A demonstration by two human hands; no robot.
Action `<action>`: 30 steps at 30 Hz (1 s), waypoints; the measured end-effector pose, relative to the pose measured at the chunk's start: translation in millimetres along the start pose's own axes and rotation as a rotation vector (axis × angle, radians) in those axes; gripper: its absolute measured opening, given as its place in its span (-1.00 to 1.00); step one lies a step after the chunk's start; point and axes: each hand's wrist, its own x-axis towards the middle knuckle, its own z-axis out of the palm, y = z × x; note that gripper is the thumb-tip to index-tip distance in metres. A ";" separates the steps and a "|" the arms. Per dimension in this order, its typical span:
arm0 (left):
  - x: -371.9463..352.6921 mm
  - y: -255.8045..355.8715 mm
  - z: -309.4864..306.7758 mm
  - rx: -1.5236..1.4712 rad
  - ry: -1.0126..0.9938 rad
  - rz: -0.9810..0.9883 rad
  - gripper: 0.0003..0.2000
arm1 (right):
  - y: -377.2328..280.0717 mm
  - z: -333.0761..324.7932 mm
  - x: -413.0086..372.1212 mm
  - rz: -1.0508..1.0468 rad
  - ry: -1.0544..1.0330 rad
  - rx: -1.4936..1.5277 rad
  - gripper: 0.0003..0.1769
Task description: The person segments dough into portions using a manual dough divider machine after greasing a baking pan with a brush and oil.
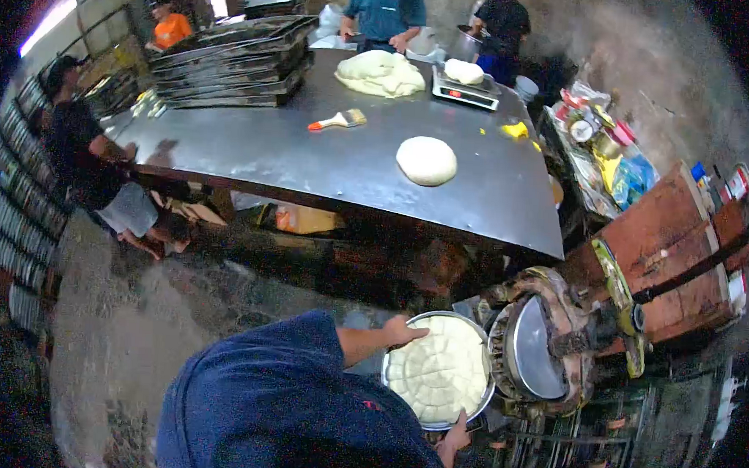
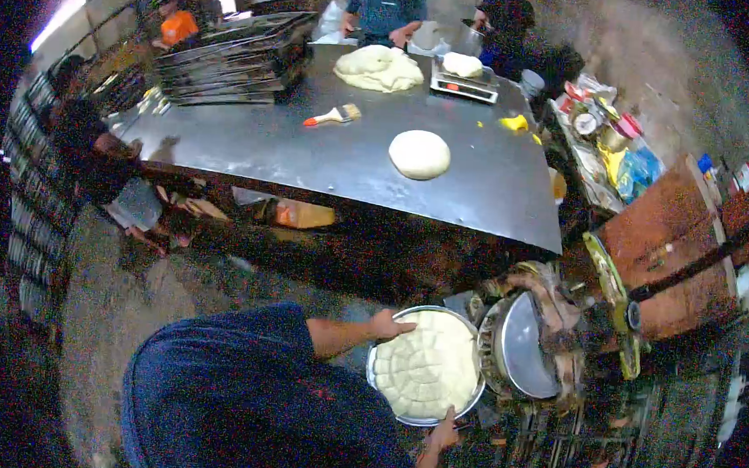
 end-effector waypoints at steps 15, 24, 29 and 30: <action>-76.4 -85.8 -375.1 -0.550 0.594 -0.152 -0.36 | -171.3 191.6 -302.6 -0.339 -0.770 -0.039 -0.69; -175.6 -89.7 -544.1 -1.013 0.606 -0.082 -0.56 | -209.6 289.6 -475.5 -0.580 -1.089 -0.030 -0.85; -172.3 -113.2 -569.5 -1.124 0.658 -0.074 -0.53 | -236.5 341.4 -512.8 -0.659 -1.208 -0.150 -0.75; -171.6 -112.1 -571.4 -1.094 0.697 -0.071 -0.54 | -241.6 349.7 -513.8 -0.676 -1.248 -0.138 -0.75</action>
